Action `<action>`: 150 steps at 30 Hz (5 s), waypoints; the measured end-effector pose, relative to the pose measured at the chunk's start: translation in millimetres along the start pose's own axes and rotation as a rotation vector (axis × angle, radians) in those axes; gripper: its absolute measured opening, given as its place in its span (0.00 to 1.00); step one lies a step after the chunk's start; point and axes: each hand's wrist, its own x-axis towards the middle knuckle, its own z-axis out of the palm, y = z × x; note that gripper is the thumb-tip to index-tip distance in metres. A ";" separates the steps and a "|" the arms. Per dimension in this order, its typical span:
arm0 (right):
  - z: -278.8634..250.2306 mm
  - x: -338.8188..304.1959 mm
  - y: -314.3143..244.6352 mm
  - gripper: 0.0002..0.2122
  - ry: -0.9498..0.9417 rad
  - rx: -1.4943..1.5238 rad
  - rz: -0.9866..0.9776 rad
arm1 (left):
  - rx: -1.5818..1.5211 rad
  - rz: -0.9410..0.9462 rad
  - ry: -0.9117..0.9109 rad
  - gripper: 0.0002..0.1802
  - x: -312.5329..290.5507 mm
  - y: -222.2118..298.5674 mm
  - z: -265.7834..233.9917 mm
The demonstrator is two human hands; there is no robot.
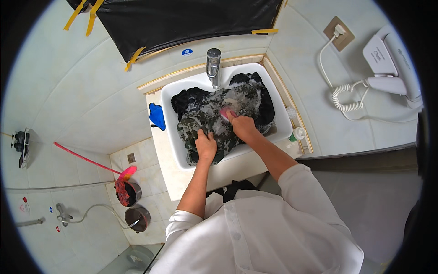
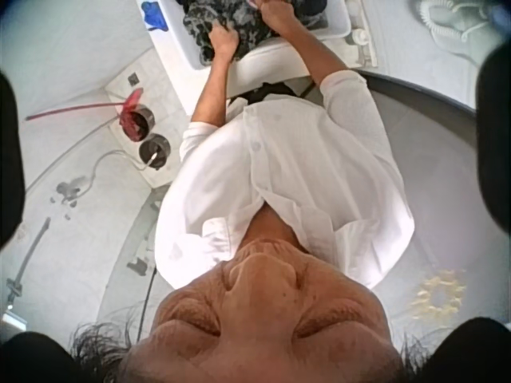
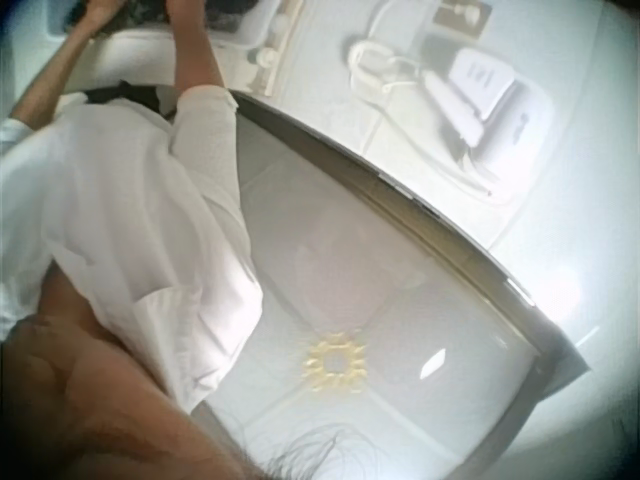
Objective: The person hand washes dark garments in a sink filled with soapy water. They scrub the fabric with a pink brush, then rinse and wring the clothes under running water from the faucet.
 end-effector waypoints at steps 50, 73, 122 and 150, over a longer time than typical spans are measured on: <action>4.8 -9.2 -6.3 0.28 -0.106 0.012 -0.155 | 0.014 0.033 -0.035 0.17 -9.5 -13.4 -18.2; -20.0 -4.7 -22.1 0.28 0.000 0.045 -0.092 | -0.232 -0.148 -0.108 0.32 -0.4 -36.8 -15.9; -73.3 -6.1 46.5 0.22 -0.259 1.528 0.068 | -0.920 0.021 -1.101 0.21 70.4 85.4 -49.4; -45.2 26.8 98.6 0.13 0.348 0.428 0.258 | 0.496 0.946 0.016 0.15 -29.9 30.8 -92.2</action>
